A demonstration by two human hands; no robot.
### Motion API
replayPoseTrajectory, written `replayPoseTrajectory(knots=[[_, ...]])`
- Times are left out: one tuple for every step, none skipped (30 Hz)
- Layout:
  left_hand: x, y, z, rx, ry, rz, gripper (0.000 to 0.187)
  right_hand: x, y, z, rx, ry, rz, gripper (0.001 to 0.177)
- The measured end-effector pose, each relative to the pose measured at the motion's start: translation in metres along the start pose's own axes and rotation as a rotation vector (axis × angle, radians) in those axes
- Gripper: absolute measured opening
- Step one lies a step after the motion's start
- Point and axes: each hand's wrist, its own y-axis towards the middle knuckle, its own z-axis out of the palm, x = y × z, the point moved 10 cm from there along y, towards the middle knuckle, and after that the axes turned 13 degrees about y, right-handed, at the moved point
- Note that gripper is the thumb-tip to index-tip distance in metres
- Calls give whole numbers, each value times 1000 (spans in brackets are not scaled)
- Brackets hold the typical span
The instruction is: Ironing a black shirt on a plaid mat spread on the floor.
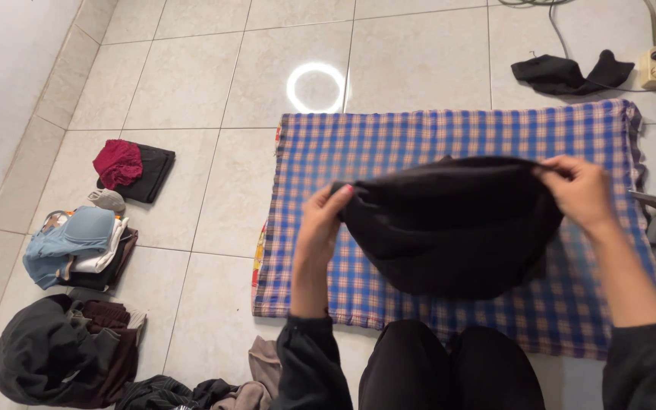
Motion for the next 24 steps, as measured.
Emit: replayPoseTrajectory(knots=[[17, -1, 2, -1, 2, -7, 19, -5, -6, 9, 0, 1, 8, 15], [45, -1, 2, -21, 34, -125, 21, -8, -12, 18, -4, -110, -16, 18], [74, -5, 1, -41, 66, -247, 23, -12, -20, 26, -6, -221, -37, 22], [84, -9, 8, -42, 67, -258, 23, -7, -28, 37, -4, -221, -26, 22], [102, -14, 14, -38, 112, -352, 24, 11, -36, 47, -20, -284, -143, 21], [119, -19, 20, -33, 158, -445, 25, 29, -44, 58, -34, -347, -260, 19], [128, -19, 23, -32, 157, -449, 25, 40, -49, 70, -33, -348, -255, 19], [135, -19, 22, -60, 180, -448, 25, 59, -57, 82, -32, -315, -325, 15], [143, -20, 22, -87, 203, -448, 25, 77, -67, 92, -32, -284, -392, 11], [145, -20, 25, -85, 201, -455, 25, 79, -72, 101, -31, -287, -385, 11], [138, -16, 23, -144, 164, -370, 25, 82, -77, 119, 51, -277, -405, 11], [130, -13, 20, -203, 126, -285, 25, 86, -83, 137, 133, -266, -424, 12], [131, -11, 18, -204, 127, -288, 25, 74, -86, 146, 135, -264, -422, 12], [128, -9, 13, -248, 98, -246, 23, 65, -93, 164, 225, -295, -469, 12], [125, -6, 7, -294, 71, -202, 22, 56, -100, 183, 315, -324, -518, 11], [126, -1, 0, -296, 74, -203, 22, 43, -100, 187, 317, -321, -517, 11], [125, 3, -9, -333, 49, -181, 20, 31, -102, 193, 311, -422, -552, 15], [124, 8, -19, -369, 24, -158, 19, 18, -103, 200, 304, -523, -587, 18], [131, 13, -29, -374, 26, -164, 19, 10, -104, 198, 309, -519, -583, 18], [136, 19, -40, -389, 77, -146, 22, -9, -100, 197, 334, -583, -475, 23], [141, 26, -49, -399, 127, -130, 25, -28, -97, 194, 355, -649, -365, 29], [142, 27, -48, -400, 128, -136, 25, -32, -97, 192, 358, -648, -359, 29], [138, 23, -58, -514, 353, -165, 29, -29, -101, 191, 372, -680, -442, 26], [132, 19, -65, -624, 581, -192, 37, -27, -106, 191, 385, -711, -527, 25]])
